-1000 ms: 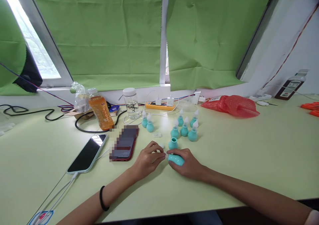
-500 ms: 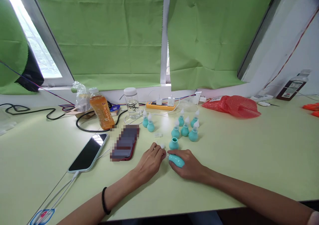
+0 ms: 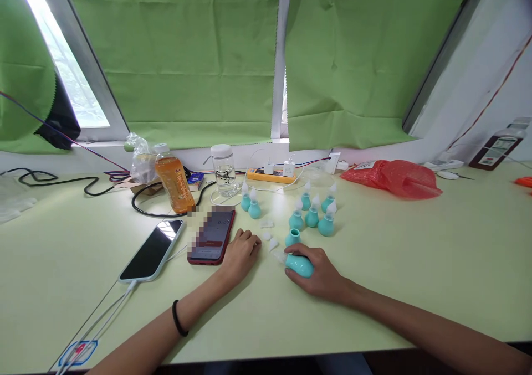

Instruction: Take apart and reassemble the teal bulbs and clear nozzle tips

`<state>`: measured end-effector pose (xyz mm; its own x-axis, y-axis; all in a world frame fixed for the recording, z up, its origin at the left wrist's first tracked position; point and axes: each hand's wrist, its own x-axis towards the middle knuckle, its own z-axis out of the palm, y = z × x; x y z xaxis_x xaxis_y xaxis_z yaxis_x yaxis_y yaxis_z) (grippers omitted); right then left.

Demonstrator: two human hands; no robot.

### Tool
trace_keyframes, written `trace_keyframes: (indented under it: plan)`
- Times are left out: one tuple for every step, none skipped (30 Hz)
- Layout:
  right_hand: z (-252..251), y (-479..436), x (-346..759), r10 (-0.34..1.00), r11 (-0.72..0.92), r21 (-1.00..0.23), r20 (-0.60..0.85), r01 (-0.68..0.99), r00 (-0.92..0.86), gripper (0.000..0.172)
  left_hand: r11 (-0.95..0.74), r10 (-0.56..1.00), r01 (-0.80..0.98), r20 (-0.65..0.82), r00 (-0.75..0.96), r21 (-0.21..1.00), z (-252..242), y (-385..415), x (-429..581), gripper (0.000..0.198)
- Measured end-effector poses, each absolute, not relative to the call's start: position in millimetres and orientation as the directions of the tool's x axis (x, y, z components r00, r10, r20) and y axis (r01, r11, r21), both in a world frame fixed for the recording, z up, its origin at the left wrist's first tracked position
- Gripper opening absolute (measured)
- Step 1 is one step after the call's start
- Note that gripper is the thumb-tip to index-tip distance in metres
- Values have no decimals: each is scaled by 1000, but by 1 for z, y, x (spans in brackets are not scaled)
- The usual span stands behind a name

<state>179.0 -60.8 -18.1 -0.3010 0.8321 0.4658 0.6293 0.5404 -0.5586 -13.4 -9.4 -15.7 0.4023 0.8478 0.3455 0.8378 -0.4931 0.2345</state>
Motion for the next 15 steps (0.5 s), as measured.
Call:
trace_keyframes:
  plan:
    - [-18,-60,179,828,542,-553,481,632,-289,27,-489,852,840,336,402,236,-17,-9,-14,16]
    - [-18,-60,179,822,546,-549,495,633,-280,27,-488,851,838,346,395,244,-17,-9,-14,18]
    - [-19,-59,179,818,550,-546,506,632,-275,26,-494,844,830,372,386,259,-16,-10,-14,19]
    - [-19,-59,179,814,555,-543,513,630,-274,25,-508,832,814,405,379,282,-14,-12,-14,20]
    - [-19,-58,179,810,559,-542,516,627,-277,24,-528,817,789,441,371,314,-11,-15,-13,21]
    - [-19,-58,179,809,564,-542,516,624,-282,24,-556,800,752,471,370,353,-7,-18,-12,22]
    - [-19,-58,179,807,569,-542,515,619,-291,23,-588,785,707,490,380,394,-3,-22,-11,23]
    - [-19,-59,179,803,577,-541,512,612,-304,22,-615,774,660,490,400,432,0,-27,-10,25]
    - [-18,-60,179,798,589,-539,508,601,-326,23,-633,769,620,471,433,463,3,-31,-8,26]
    - [-17,-61,179,788,607,-536,504,587,-354,23,-642,766,595,436,472,483,5,-35,-6,27]
    - [-16,-62,178,776,626,-533,496,569,-389,23,-648,761,579,397,513,494,6,-38,-5,28]
    - [-14,-64,178,770,637,-539,478,551,-423,23,-652,755,569,358,550,500,7,-40,-4,30]
    - [-12,-65,177,773,635,-557,449,535,-449,21,-658,744,558,325,584,505,7,-42,-3,31]
    - [-10,-66,177,782,620,-588,413,519,-466,18,-667,729,542,299,616,511,6,-43,-2,30]
    - [-8,-68,177,793,600,-622,378,503,-478,16,-676,713,525,279,644,518,5,-44,-2,29]
